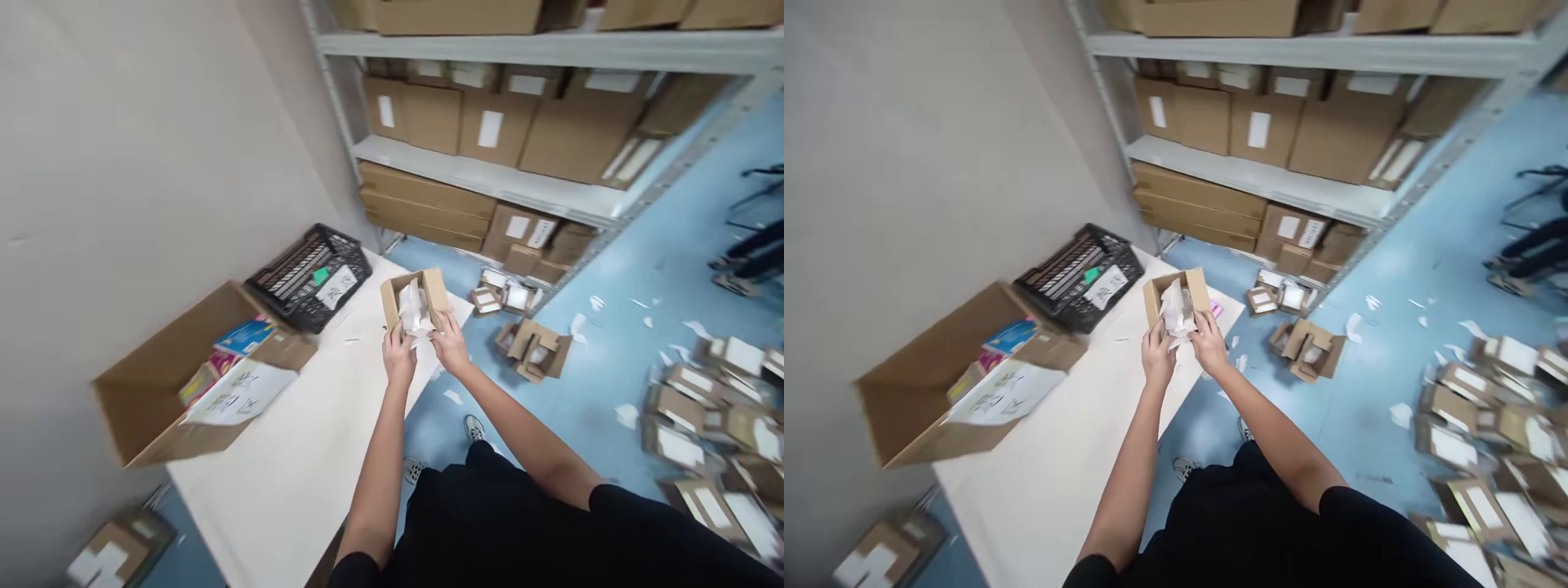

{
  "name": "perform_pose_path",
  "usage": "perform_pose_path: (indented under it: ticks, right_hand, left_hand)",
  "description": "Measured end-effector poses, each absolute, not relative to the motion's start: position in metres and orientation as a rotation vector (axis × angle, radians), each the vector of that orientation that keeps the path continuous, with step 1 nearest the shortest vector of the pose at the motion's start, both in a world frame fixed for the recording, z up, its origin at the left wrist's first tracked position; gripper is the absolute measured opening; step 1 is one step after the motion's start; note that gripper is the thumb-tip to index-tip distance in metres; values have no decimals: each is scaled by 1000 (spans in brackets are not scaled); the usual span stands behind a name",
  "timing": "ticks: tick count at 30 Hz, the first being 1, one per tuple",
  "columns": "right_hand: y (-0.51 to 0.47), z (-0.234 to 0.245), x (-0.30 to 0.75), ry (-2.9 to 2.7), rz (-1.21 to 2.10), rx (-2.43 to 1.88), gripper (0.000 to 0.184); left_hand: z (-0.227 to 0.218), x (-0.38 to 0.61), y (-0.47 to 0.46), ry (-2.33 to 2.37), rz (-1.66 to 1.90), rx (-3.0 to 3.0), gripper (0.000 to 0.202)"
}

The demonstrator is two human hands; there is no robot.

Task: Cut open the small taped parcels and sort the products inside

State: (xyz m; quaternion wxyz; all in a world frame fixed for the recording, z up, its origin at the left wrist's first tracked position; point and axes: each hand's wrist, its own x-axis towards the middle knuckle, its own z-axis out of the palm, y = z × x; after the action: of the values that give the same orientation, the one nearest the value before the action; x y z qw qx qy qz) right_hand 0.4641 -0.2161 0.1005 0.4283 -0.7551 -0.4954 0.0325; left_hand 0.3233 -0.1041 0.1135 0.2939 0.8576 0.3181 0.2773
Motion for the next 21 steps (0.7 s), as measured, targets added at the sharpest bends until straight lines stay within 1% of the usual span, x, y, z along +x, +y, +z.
perform_pose_path:
  ticks: [3, 6, 9, 11, 12, 13, 16, 17, 19, 21]
  right_hand:
    - [-282, 94, 530, -1064, -51, -2015, 26]
    - [-348, 87, 586, -919, -218, -2153, 25]
    - [-407, 81, 632, -786, -341, -2309, 26]
    - [-442, 78, 655, -705, -360, -2424, 24]
    - [-458, 76, 664, -671, -351, -2474, 23]
    - [-473, 74, 672, -639, -336, -2514, 27]
    - [-506, 69, 691, -542, -310, -2560, 53]
    - [-513, 68, 696, -507, -318, -2555, 59]
    - [-521, 68, 707, -451, -345, -2533, 60]
    - [-519, 70, 717, -439, -362, -2502, 57]
  left_hand:
    - [112, 413, -149, 640, 671, 2372, 24]
    - [109, 492, -200, 462, 575, 2484, 28]
    - [109, 559, -250, 316, 468, 2580, 29]
    - [109, 593, -279, 201, 394, 2623, 30]
    - [109, 607, -292, 145, 360, 2634, 32]
    - [109, 618, -303, 98, 332, 2639, 37]
    - [108, 634, -323, 47, 296, 2640, 54]
    - [108, 635, -324, 61, 296, 2640, 59]
    - [107, 634, -321, 104, 305, 2643, 63]
    - [107, 627, -311, 162, 317, 2646, 63]
